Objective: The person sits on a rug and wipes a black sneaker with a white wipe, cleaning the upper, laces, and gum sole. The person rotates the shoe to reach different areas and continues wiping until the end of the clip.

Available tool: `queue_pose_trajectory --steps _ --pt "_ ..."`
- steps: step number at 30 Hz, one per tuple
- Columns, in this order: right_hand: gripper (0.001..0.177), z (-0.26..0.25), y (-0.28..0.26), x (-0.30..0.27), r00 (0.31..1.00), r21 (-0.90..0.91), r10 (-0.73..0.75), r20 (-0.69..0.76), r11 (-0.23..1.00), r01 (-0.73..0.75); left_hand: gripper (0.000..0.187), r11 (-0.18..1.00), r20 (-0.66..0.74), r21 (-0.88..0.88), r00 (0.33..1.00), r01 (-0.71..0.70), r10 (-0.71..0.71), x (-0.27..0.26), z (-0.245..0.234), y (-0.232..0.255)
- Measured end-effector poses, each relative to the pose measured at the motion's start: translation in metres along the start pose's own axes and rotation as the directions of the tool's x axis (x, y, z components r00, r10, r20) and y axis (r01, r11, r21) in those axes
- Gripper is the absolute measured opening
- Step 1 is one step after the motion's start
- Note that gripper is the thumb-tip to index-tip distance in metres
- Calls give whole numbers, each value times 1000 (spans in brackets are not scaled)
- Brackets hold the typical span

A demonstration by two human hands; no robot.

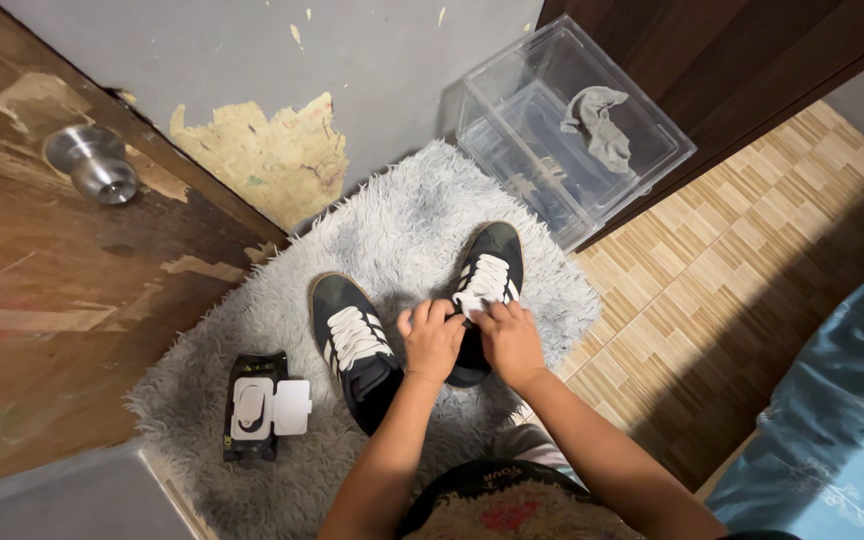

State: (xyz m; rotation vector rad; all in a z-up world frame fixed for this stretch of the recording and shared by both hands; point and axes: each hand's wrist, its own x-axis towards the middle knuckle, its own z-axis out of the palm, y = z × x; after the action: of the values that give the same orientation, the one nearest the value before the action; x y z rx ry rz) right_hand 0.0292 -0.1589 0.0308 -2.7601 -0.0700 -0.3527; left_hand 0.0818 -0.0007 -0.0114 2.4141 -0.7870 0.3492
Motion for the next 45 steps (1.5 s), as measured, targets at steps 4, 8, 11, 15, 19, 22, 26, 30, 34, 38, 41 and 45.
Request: queue_pose_trajectory --steps 4,8,11,15,19,22,26,30,34,38,41,45 --pt "27 -12 12 -25 996 -43 54 70 998 -51 15 978 -99 -100 976 184 -193 -5 2 1" --pt "22 -13 16 -47 982 140 173 70 973 -182 14 952 -63 -161 959 262 -275 -3 4 7" --pt "18 -6 18 -45 941 389 338 -21 870 -304 12 921 -51 -196 934 337 -353 1 3 9" --pt "15 -4 25 -31 915 478 384 -123 831 -284 10 918 -30 -209 937 335 -349 4 -3 11" --pt "21 2 26 -20 950 468 297 -97 856 -220 10 935 -4 -199 954 293 -299 4 -9 17" --pt "22 7 27 -25 969 502 241 -61 846 -179 10 948 -7 -211 969 239 -246 -4 -17 23" --pt "19 12 42 -30 916 571 387 -107 778 -262 12 961 17 -209 983 182 -183 -27 -36 29" --pt "18 16 57 -19 877 511 478 -43 765 -392 18 958 194 -211 969 196 -156 -39 -58 33" --pt "21 30 62 12 934 471 348 -88 840 -269 37 936 193 -239 957 259 -215 -26 -63 39" --pt "27 51 64 46 980 378 198 1 907 -183 76 964 232 -83 945 254 -229 5 -41 42" --pt "32 64 69 57 974 235 140 178 955 -180 90 967 392 53 886 249 -249 14 -23 43" --pt "44 65 79 56 920 35 109 378 991 -132 86 963 478 76 838 260 -264 7 -6 38"
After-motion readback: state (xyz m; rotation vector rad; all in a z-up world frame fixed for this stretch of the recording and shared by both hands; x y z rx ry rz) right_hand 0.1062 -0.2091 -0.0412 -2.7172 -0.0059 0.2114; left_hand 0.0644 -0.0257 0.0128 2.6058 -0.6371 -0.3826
